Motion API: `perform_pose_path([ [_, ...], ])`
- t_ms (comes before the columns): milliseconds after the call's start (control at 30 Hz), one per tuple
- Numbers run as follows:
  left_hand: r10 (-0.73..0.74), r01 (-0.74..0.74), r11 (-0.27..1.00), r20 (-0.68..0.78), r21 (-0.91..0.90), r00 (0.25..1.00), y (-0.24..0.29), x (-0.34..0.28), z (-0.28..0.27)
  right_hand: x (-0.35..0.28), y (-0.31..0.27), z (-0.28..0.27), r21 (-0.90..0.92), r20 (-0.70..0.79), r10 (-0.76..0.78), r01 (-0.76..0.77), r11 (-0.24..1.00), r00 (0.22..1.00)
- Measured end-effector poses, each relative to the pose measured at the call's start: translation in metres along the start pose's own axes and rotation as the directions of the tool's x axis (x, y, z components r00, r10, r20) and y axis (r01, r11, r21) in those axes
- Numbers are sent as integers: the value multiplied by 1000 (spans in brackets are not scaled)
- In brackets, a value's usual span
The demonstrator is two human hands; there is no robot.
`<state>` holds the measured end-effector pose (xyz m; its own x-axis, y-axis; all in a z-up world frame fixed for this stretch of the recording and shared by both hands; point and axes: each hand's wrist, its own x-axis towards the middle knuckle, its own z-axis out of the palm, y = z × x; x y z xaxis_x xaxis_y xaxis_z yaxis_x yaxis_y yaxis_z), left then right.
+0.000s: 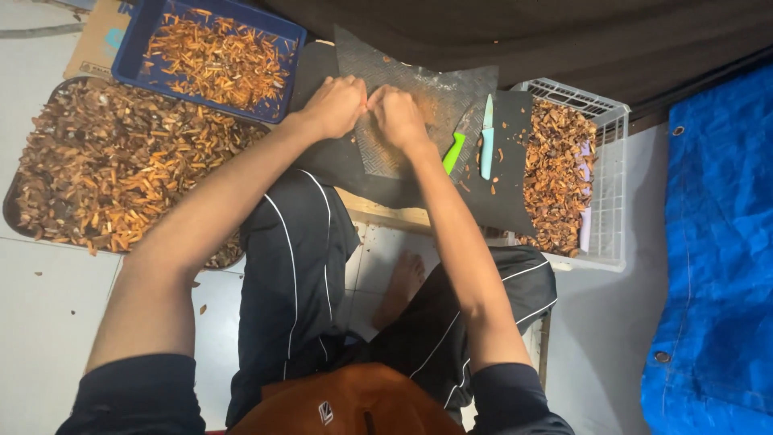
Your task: A person sitting on the floor uses a knife to shave thin slivers from small pieces of wood onto a cutting board.
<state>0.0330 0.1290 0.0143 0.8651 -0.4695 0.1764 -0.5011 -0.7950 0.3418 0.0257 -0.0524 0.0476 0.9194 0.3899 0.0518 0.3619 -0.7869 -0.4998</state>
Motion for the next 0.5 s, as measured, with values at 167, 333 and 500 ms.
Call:
perform_pose_path([
  [167, -26, 28, 999, -56, 37, 998, -19, 4, -22, 20, 0, 10, 222, -167, -109, 145, 964, 980],
  [333, -159, 263, 937, -390, 229, 907, -77, 11, -62, 61, -39, 18, 314, -157, -305, 340, 887, 939],
  [500, -340, 378, 925, -370, 33, 865, -116, -33, -109, 100, -88, 74, 185, -101, -451, 463, 867, 886],
])
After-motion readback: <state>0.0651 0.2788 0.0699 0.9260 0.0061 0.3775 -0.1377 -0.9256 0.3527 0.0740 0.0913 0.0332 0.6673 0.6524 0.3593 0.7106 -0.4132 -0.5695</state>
